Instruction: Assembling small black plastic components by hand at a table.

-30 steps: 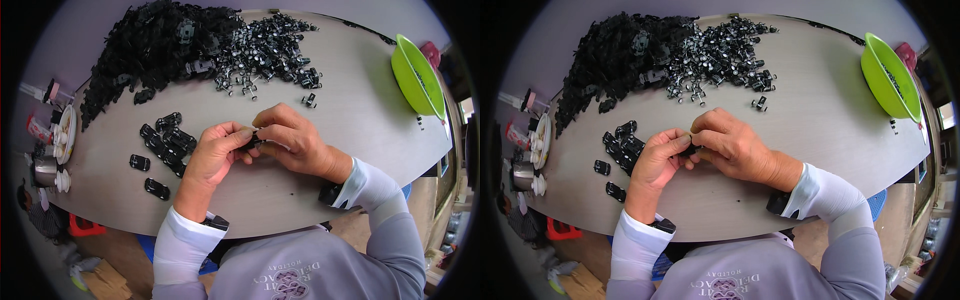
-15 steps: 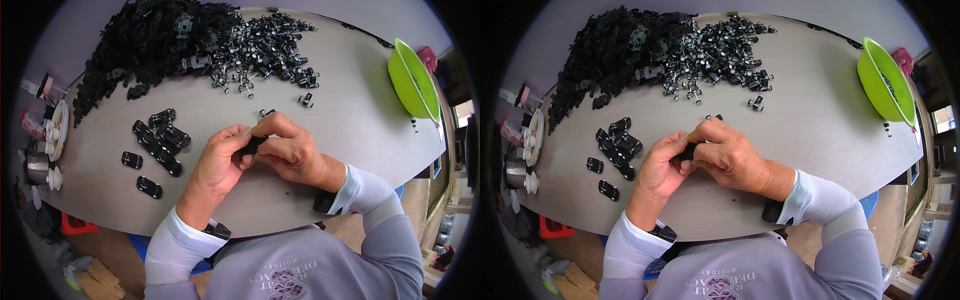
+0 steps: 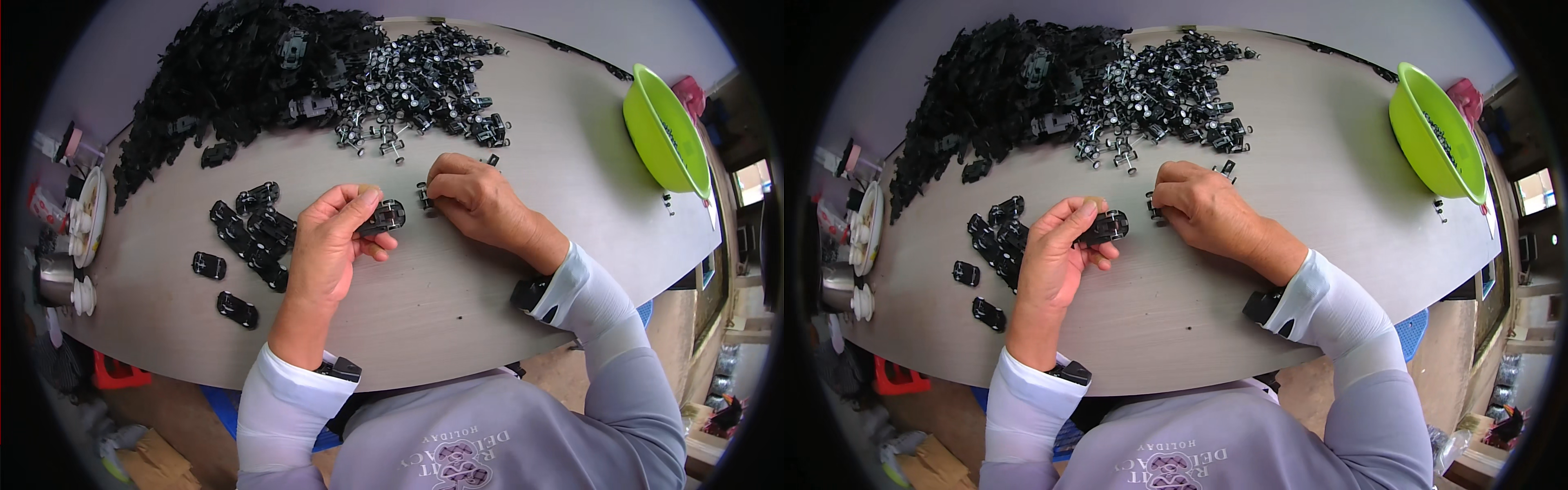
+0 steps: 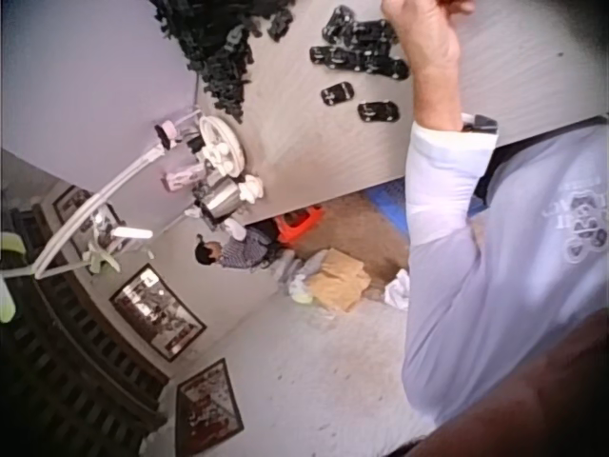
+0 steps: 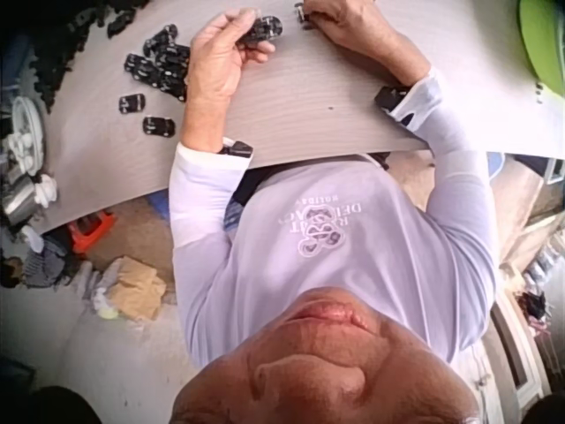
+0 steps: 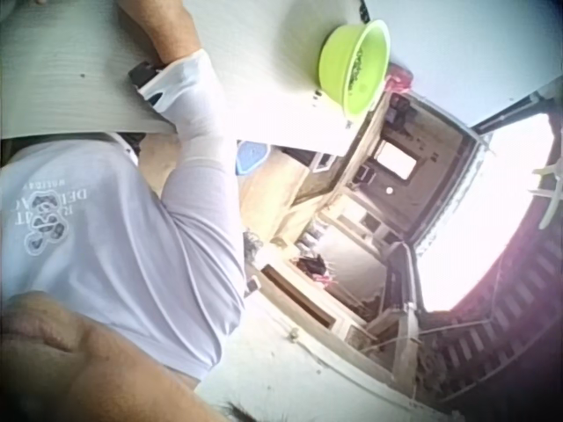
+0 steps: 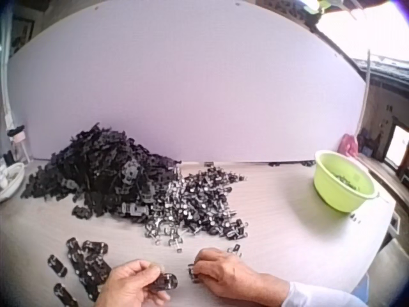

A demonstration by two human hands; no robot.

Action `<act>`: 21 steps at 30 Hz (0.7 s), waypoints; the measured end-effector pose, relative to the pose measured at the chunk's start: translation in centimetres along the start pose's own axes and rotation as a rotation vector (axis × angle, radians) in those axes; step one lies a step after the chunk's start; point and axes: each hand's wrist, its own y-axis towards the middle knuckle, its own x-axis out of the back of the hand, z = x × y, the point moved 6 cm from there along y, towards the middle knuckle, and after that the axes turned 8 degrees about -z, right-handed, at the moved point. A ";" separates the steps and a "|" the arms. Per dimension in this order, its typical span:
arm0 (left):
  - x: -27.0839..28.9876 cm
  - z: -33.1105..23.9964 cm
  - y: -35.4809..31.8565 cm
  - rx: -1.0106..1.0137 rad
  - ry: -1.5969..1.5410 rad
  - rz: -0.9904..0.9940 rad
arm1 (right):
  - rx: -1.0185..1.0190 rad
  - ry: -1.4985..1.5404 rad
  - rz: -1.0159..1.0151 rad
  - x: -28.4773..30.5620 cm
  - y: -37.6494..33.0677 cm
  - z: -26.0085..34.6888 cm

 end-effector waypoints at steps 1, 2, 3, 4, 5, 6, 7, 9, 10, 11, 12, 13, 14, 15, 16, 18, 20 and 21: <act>0.2 0.1 0.0 -0.002 0.005 -0.005 | 0.002 0.006 -0.003 0.1 0.1 0.5; 0.1 0.4 0.1 0.001 -0.003 0.013 | -0.297 0.171 0.022 0.4 0.0 -0.1; -0.1 0.5 0.1 0.005 -0.012 0.032 | -0.597 0.335 0.048 0.4 -0.5 -0.8; -0.2 0.6 0.1 0.006 -0.009 0.033 | -0.599 0.337 0.045 0.9 -0.2 -0.5; -0.2 0.6 0.0 -0.003 0.020 0.025 | -0.714 0.384 0.179 0.5 -0.3 -0.7; -0.2 0.6 0.0 -0.012 0.049 0.018 | -0.827 0.431 0.315 -0.1 -0.8 -0.8; -0.3 0.7 0.0 -0.009 0.051 0.023 | -0.831 0.431 0.311 0.0 -0.8 -0.9; -0.4 0.8 0.1 -0.007 0.049 0.050 | -0.935 0.434 0.358 -0.5 -1.2 -1.1; -0.3 0.8 0.1 -0.004 0.050 0.051 | -0.938 0.435 0.357 -0.6 -1.1 -1.3; -0.4 0.8 0.1 -0.002 0.062 0.061 | -0.956 0.419 0.329 -0.5 -1.0 -1.6; -0.4 0.8 0.1 0.000 0.074 0.070 | -0.974 0.404 0.302 -0.4 -1.0 -1.9; -0.5 0.8 0.1 0.001 0.074 0.071 | -0.979 0.353 0.262 -0.1 -0.9 -2.3; -0.5 0.8 0.1 0.004 0.076 0.069 | -0.980 0.353 0.263 0.0 -0.9 -2.6; -0.5 0.8 0.1 0.006 0.078 0.067 | -0.934 0.277 0.213 0.4 -0.7 -3.2; -0.5 0.8 0.1 0.006 0.078 0.068 | -0.887 0.201 0.162 0.9 -0.6 -3.4; -0.4 0.9 0.2 0.008 0.083 0.065 | -0.884 0.204 0.159 1.0 -0.5 -3.5; -0.3 0.9 0.2 0.007 0.089 0.062 | -0.793 0.151 0.192 0.6 -0.5 -3.5; -0.3 0.9 0.2 0.006 0.092 0.057 | -0.792 0.151 0.190 0.6 -0.6 -3.5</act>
